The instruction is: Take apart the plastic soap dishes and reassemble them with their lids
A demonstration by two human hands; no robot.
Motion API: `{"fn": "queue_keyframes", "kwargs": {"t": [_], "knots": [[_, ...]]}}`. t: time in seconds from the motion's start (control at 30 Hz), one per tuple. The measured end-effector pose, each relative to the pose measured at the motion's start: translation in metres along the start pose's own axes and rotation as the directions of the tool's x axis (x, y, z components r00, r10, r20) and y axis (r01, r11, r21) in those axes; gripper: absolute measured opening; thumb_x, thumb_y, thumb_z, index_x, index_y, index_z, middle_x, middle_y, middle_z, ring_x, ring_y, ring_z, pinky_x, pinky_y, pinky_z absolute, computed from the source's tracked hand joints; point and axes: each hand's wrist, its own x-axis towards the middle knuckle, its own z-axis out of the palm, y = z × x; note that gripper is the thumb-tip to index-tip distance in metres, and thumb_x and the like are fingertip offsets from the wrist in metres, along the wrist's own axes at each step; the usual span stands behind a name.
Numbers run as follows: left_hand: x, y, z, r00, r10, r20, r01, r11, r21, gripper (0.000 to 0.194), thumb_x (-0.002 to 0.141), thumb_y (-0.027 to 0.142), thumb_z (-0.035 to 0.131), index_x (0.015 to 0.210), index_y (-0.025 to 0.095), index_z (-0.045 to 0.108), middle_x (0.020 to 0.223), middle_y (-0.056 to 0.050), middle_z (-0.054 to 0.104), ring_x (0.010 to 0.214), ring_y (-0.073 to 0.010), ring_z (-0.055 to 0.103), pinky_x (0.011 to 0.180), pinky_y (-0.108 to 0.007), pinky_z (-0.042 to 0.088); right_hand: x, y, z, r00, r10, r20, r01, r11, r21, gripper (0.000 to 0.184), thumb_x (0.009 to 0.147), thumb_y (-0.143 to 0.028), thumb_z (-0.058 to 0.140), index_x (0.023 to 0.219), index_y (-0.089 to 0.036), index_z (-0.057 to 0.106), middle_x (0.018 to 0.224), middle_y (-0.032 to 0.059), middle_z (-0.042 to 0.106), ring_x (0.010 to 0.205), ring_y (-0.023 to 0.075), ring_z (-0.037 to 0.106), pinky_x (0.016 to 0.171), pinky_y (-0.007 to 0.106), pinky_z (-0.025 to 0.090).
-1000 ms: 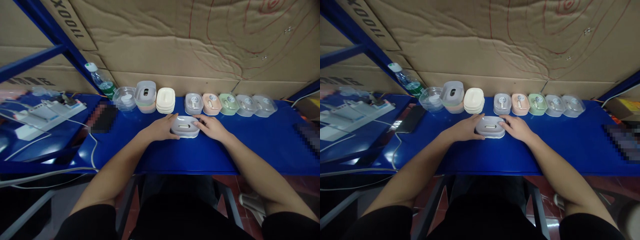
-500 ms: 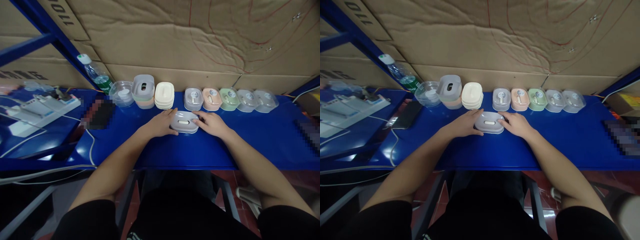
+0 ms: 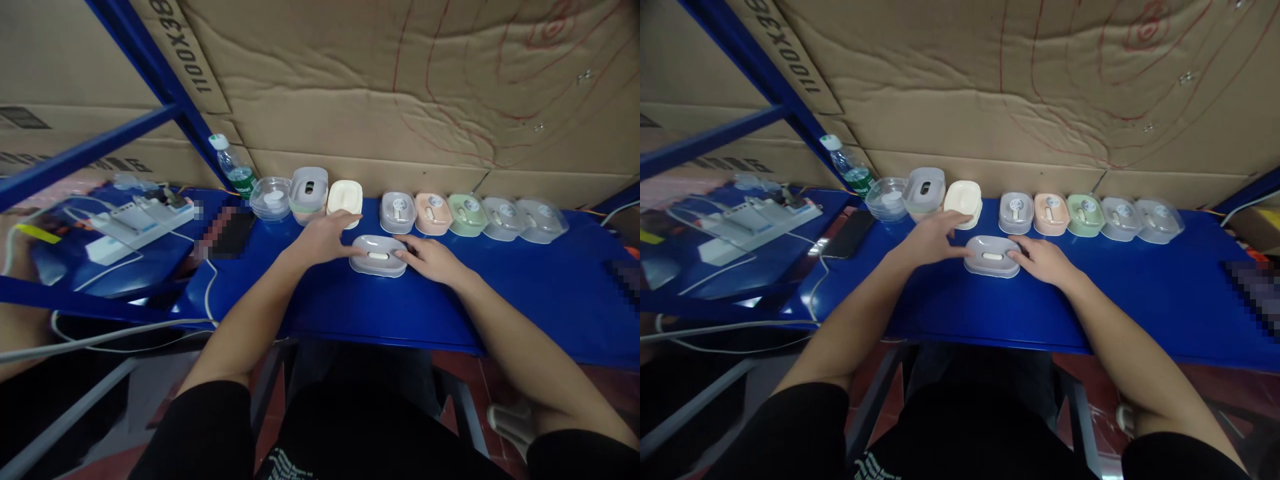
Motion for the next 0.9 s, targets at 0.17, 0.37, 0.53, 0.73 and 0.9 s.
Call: {"fn": "queue_keyframes", "kwargs": {"t": [0.17, 0.37, 0.53, 0.73, 0.9], "knots": [[-0.007, -0.041, -0.037, 0.776, -0.223, -0.59, 0.32, 0.945, 0.063, 0.036, 0.104, 0.041, 0.05, 0.127, 0.022, 0.071, 0.132, -0.014, 0.071, 0.129, -0.0343, 0.059, 0.117, -0.051, 0.04, 0.0, -0.001, -0.001, 1.0, -0.026, 0.011, 0.026, 1.0, -0.006, 0.063, 0.109, -0.061, 0.044, 0.152, -0.018, 0.062, 0.114, 0.0139, 0.083, 0.104, 0.0354, 0.078, 0.083, 0.046, 0.058], [-0.02, -0.097, -0.054, 0.673, -0.429, -0.603, 0.563, 0.826, 0.041, 0.038, 0.093, 0.036, 0.051, 0.119, 0.02, 0.075, 0.131, -0.018, 0.071, 0.128, -0.0414, 0.059, 0.112, -0.059, 0.04, -0.001, 0.008, 0.004, 0.997, -0.069, -0.035, 0.068, 0.997, -0.02, 0.064, 0.109, -0.063, 0.045, 0.15, -0.019, 0.063, 0.109, 0.013, 0.083, 0.096, 0.0322, 0.078, 0.078, 0.044, 0.058], [-0.023, -0.102, -0.049, 0.753, -0.527, -0.393, 0.625, 0.76, 0.179, 0.036, 0.088, 0.042, 0.058, 0.108, 0.019, 0.078, 0.125, -0.021, 0.075, 0.13, -0.0484, 0.059, 0.114, -0.069, 0.031, -0.002, 0.008, 0.004, 0.997, -0.073, -0.025, 0.073, 0.997, -0.019, 0.064, 0.109, -0.063, 0.045, 0.152, -0.019, 0.062, 0.112, 0.0138, 0.082, 0.097, 0.0325, 0.078, 0.079, 0.044, 0.058], [-0.021, -0.095, -0.049, 0.721, -0.56, -0.408, 0.654, 0.745, 0.131, 0.031, 0.094, 0.037, 0.052, 0.104, 0.02, 0.076, 0.121, -0.019, 0.078, 0.126, -0.0446, 0.065, 0.119, -0.067, 0.025, -0.002, 0.005, 0.002, 0.998, -0.064, -0.012, 0.064, 0.998, -0.016, 0.064, 0.109, -0.063, 0.045, 0.152, -0.019, 0.062, 0.113, 0.014, 0.083, 0.098, 0.0329, 0.078, 0.08, 0.045, 0.058], [-0.021, -0.103, -0.051, 0.658, -0.562, -0.5, 0.645, 0.764, -0.01, 0.024, 0.094, 0.039, 0.057, 0.108, 0.024, 0.068, 0.126, -0.013, 0.078, 0.127, -0.0383, 0.067, 0.119, -0.057, 0.035, -0.001, 0.004, 0.001, 0.999, -0.053, 0.005, 0.053, 0.998, -0.023, 0.064, 0.109, -0.062, 0.045, 0.153, -0.017, 0.061, 0.114, 0.0145, 0.083, 0.099, 0.0339, 0.078, 0.081, 0.045, 0.058]]}}
